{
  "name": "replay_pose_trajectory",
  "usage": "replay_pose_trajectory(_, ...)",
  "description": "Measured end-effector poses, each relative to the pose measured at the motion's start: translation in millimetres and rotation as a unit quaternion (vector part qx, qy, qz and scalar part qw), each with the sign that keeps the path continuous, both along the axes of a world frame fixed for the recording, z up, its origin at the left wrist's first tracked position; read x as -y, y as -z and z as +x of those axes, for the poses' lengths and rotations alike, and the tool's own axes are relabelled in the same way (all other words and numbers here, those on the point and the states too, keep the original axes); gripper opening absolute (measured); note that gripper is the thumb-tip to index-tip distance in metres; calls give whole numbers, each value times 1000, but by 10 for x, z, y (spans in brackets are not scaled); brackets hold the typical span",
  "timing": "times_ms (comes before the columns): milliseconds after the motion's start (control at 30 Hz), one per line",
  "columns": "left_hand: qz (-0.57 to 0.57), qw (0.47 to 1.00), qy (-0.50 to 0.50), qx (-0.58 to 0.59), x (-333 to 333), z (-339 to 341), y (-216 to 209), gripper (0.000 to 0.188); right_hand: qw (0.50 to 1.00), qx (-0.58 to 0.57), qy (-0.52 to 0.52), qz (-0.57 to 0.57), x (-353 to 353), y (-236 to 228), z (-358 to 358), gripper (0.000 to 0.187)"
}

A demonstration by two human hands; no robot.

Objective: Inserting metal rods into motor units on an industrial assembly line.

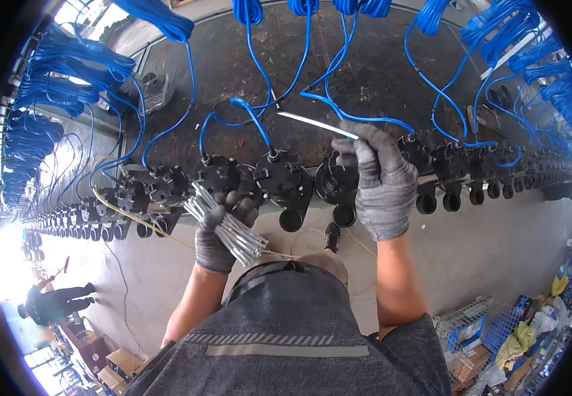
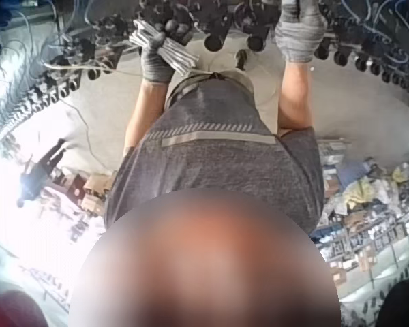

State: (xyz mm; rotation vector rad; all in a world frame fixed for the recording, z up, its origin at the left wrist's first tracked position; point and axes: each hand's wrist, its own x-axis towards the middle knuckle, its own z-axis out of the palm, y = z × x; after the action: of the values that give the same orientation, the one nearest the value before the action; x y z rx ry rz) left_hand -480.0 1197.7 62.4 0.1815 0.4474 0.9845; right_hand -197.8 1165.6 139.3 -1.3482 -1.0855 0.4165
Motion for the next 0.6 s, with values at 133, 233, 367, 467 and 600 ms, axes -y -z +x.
replay_pose_trajectory(133, -13, 998, -1, -54, 20, -52, 80, 28, 998, 52, -12, -41, -232, 98, 142, 20)
replay_pose_trajectory(233, -8, 999, 0, -43, 30, -5, 72, 28, 993, 67, -56, -83, -384, 266, 84, 18)
replay_pose_trajectory(367, -8, 999, -10, -42, 37, 54, 46, 28, 986, 96, -70, -113, -526, 474, 75, 18)
replay_pose_trajectory(467, -6, 999, -26, -45, 37, 62, 30, 28, 980, 131, -79, -130, -603, 404, 12, 17)
replay_pose_trajectory(600, -7, 997, -56, -46, -10, 211, -171, 26, 916, 338, -198, -80, -705, 364, -83, 23)
